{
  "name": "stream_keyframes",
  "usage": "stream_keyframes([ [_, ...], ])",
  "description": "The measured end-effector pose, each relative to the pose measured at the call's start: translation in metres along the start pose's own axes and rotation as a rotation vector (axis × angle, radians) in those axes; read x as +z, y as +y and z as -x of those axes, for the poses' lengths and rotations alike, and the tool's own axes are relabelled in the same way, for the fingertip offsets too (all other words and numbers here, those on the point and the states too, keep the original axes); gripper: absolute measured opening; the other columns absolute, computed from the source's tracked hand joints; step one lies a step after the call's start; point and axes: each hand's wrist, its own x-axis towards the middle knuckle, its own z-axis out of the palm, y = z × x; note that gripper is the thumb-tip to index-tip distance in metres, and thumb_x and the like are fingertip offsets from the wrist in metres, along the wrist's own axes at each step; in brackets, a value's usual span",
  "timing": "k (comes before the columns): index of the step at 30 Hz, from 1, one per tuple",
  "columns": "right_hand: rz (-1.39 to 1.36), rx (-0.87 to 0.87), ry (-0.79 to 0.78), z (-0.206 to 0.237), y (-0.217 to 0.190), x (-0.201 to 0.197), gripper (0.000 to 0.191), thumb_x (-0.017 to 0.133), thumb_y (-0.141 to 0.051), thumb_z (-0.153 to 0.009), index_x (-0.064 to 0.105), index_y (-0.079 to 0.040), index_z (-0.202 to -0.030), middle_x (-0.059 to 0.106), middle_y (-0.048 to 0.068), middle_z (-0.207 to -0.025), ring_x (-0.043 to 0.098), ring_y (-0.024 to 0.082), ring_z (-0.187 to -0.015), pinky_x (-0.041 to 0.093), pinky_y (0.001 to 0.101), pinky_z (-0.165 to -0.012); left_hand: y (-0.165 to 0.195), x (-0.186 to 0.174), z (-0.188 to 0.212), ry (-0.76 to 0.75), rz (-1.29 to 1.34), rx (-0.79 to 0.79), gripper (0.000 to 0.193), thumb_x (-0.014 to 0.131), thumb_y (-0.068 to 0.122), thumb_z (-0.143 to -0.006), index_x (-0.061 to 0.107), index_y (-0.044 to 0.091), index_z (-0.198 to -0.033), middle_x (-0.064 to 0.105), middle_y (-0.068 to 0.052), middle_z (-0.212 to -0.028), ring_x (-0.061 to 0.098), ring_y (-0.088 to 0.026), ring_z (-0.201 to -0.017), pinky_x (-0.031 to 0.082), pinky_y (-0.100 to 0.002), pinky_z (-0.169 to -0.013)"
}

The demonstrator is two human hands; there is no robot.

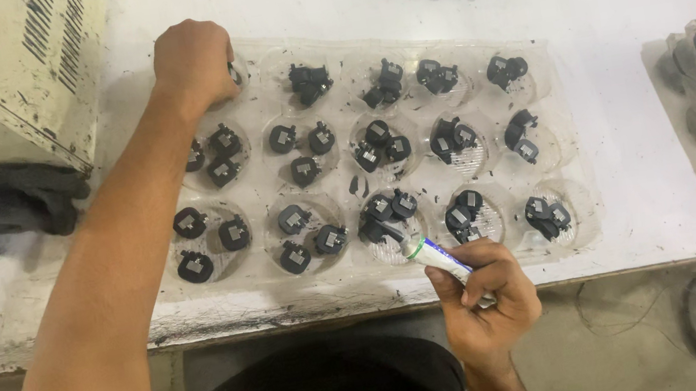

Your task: The person picks small black plastic components one at a time from a molded tray and squeezes adhesive from a tube onto each one, placing the treated component back into the tray. Midway, the person uses a gray cloth to wipe the tube's nozzle before resuming applying adhesive to more components.

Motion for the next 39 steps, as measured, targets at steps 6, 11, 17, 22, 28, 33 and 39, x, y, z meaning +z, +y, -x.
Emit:
stream_keyframes([
  [6,0.002,0.015,-0.018,0.002,0.004,-0.002,0.040,0.083,0.004,-0.084,0.045,-0.008,-0.078,0.069,0.014,-0.097,0.065,0.017,-0.087,0.050,0.0277,-0.077,-0.008,0.004,0.002,0.041,0.036,0.060,0.039,0.087,0.024,-0.062,0.081,0.015,-0.099,0.077,-0.012,-0.091,0.073,-0.031,-0.086,0.059,-0.042,-0.079],
  [11,0.021,0.011,0.007,0.004,0.006,-0.003,0.040,0.083,0.003,-0.084,0.045,-0.008,-0.078,0.069,0.014,-0.097,0.065,0.016,-0.087,0.049,0.0272,-0.077,-0.012,-0.024,0.014,0.195,0.101,0.124,0.051,0.091,0.032,-0.060,0.077,0.009,-0.104,0.074,-0.015,-0.090,0.071,-0.033,-0.084,0.057,-0.043,-0.076],
  [17,0.035,0.078,0.083,0.001,0.010,-0.003,0.039,0.081,0.004,-0.087,0.045,-0.009,-0.080,0.070,0.015,-0.103,0.064,0.013,-0.090,0.051,0.0243,-0.080,-0.003,-0.075,0.078,0.287,0.741,-0.063,0.024,0.084,0.022,-0.091,0.076,0.008,-0.110,0.076,-0.013,-0.098,0.072,-0.022,-0.083,0.058,-0.034,-0.076],
  [22,-0.053,0.106,0.088,-0.006,0.007,0.013,0.039,0.081,0.002,-0.089,0.044,-0.009,-0.086,0.070,0.017,-0.108,0.067,0.013,-0.099,0.053,0.0238,-0.089,0.038,-0.086,0.152,0.182,1.720,-0.275,0.030,0.074,-0.007,-0.085,0.070,0.005,-0.112,0.077,-0.010,-0.104,0.074,-0.017,-0.088,0.063,-0.032,-0.080],
  [28,-0.103,0.012,0.040,-0.007,-0.008,0.030,0.039,0.081,0.003,-0.089,0.044,-0.009,-0.091,0.072,0.018,-0.106,0.072,0.024,-0.106,0.057,0.0332,-0.096,0.092,-0.087,0.234,0.133,2.081,-0.044,0.053,0.082,-0.012,-0.073,0.063,0.007,-0.118,0.072,-0.011,-0.105,0.078,-0.023,-0.096,0.067,-0.035,-0.083],
  [33,-0.056,-0.078,0.000,-0.006,-0.020,0.035,0.042,0.082,0.009,-0.084,0.044,-0.008,-0.090,0.072,0.019,-0.100,0.073,0.030,-0.097,0.060,0.0381,-0.090,0.119,-0.094,0.260,0.299,1.615,-0.050,0.055,0.089,-0.011,-0.070,0.071,0.003,-0.120,0.069,-0.010,-0.114,0.073,-0.017,-0.095,0.066,-0.029,-0.079],
  [39,0.052,-0.115,-0.056,-0.008,-0.029,0.035,0.043,0.083,0.011,-0.079,0.045,-0.008,-0.087,0.072,0.021,-0.097,0.074,0.033,-0.100,0.061,0.0407,-0.090,0.123,-0.093,0.264,0.282,1.797,-0.033,0.045,0.075,-0.019,-0.081,0.070,0.000,-0.121,0.068,-0.012,-0.125,0.076,-0.020,-0.103,0.069,-0.032,-0.088],
])
